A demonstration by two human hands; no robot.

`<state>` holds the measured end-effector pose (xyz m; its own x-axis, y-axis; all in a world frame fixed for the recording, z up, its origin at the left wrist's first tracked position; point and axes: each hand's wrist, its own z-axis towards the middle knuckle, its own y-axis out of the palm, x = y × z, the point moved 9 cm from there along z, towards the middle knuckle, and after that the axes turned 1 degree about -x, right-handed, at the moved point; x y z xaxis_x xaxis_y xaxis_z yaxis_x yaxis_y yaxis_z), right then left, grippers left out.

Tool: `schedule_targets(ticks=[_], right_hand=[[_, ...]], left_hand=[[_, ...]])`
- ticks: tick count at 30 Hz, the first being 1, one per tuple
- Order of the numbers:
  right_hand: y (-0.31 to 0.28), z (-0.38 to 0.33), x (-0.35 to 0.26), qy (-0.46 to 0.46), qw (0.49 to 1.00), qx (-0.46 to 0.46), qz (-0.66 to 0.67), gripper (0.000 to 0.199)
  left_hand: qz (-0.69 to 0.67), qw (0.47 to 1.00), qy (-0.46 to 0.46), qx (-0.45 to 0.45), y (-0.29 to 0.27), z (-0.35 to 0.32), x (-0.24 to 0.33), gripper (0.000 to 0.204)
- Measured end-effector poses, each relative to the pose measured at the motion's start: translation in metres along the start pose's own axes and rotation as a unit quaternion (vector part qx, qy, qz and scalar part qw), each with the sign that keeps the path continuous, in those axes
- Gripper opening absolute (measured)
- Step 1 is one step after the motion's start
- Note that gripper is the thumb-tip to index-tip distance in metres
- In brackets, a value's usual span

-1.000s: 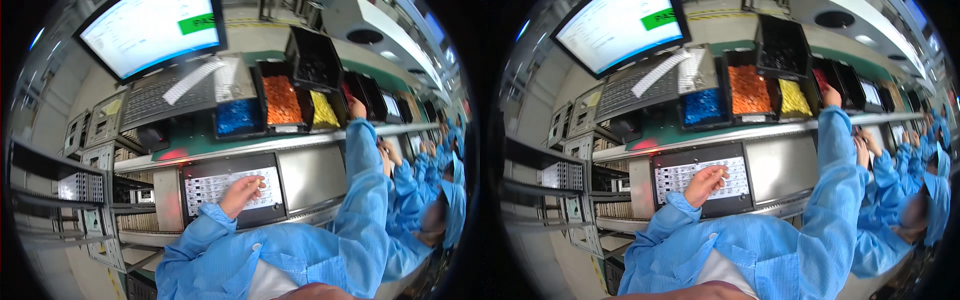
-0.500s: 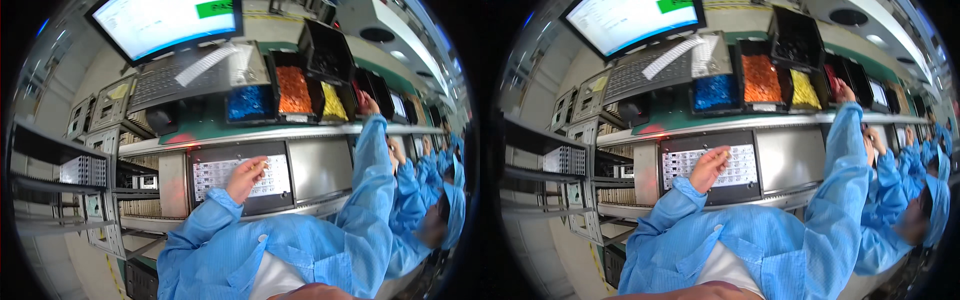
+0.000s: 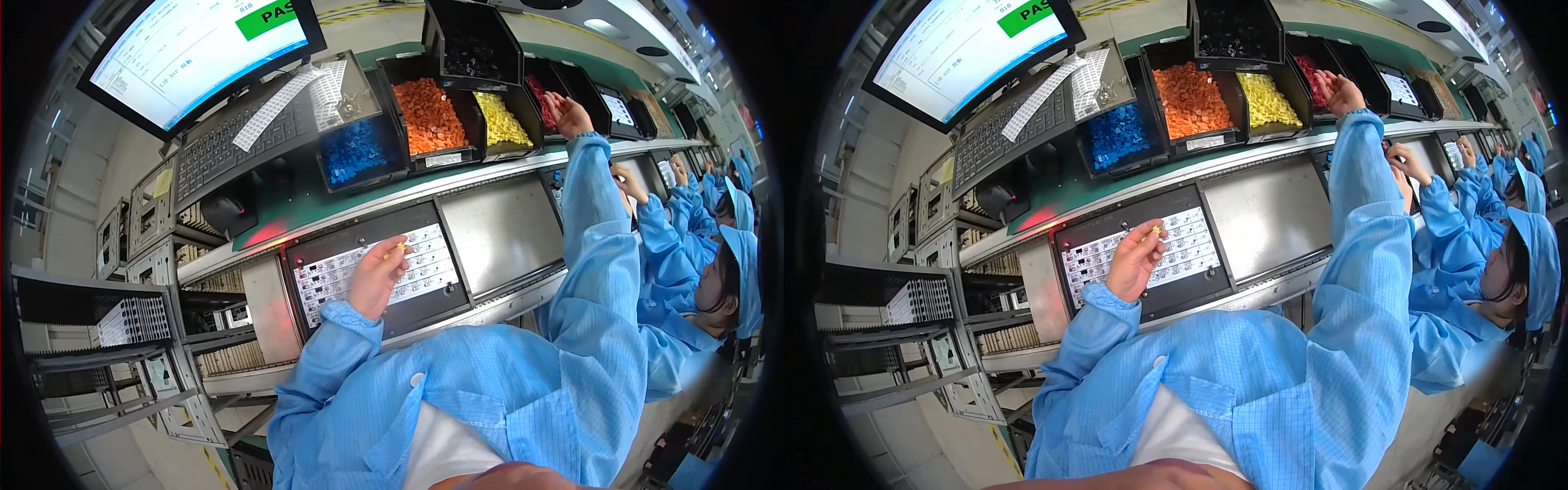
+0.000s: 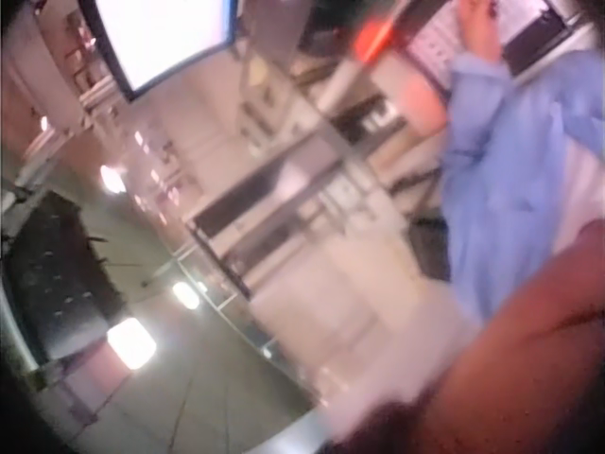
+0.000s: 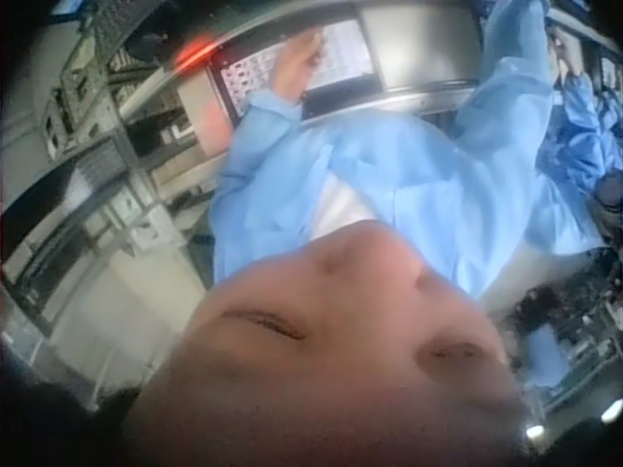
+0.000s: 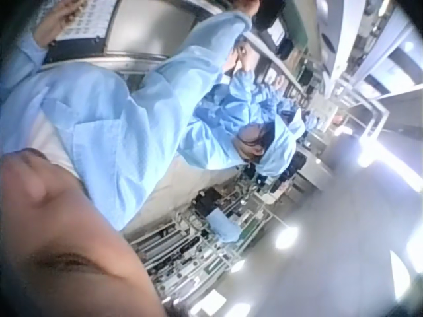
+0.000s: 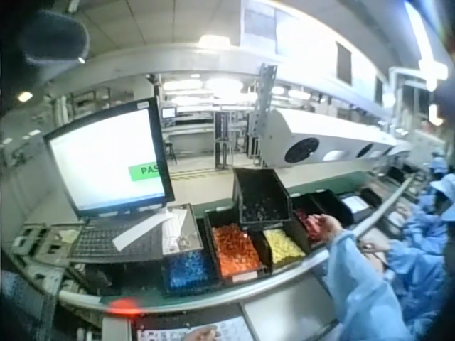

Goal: Manual assembly of small electronic components onto a circuit board template at a factory workstation.

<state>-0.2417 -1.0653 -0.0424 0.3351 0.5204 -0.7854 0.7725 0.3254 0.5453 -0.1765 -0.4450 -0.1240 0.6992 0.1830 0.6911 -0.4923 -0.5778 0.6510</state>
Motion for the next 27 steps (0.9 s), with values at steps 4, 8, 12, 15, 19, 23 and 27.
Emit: schedule_targets(ticks=[4,8,12,15,19,23,27], right_hand=[[0.003,-0.001,0.009,0.021,1.000,-0.005,0.019,0.037],[-0.040,-0.002,-0.005,-0.044,0.996,-0.003,-0.073,0.015],[0.037,-0.112,0.078,-0.031,0.982,-0.181,0.040,0.026],[0.066,-0.211,0.176,-0.017,0.980,-0.181,-0.083,0.032],[0.091,-0.275,0.253,-0.173,0.882,-0.178,-0.400,0.035],[0.123,-0.318,0.268,-0.265,0.786,-0.263,-0.492,0.023],[0.126,-0.322,0.278,-0.266,0.821,-0.237,-0.446,0.018]], left_hand=[[0.007,1.000,0.001,0.013,-0.003,-0.007,0.000,0.031],[-0.001,1.000,-0.007,-0.010,0.006,0.003,-0.003,0.030],[0.024,0.999,0.026,0.001,0.001,-0.001,0.003,0.036],[0.057,0.998,0.018,-0.004,0.008,0.000,0.005,0.037],[0.064,0.998,0.003,0.001,0.009,-0.002,-0.001,0.032],[0.055,0.998,0.013,0.012,0.010,-0.007,0.007,0.027],[0.046,0.997,0.062,0.031,0.006,-0.006,0.031,0.023]])
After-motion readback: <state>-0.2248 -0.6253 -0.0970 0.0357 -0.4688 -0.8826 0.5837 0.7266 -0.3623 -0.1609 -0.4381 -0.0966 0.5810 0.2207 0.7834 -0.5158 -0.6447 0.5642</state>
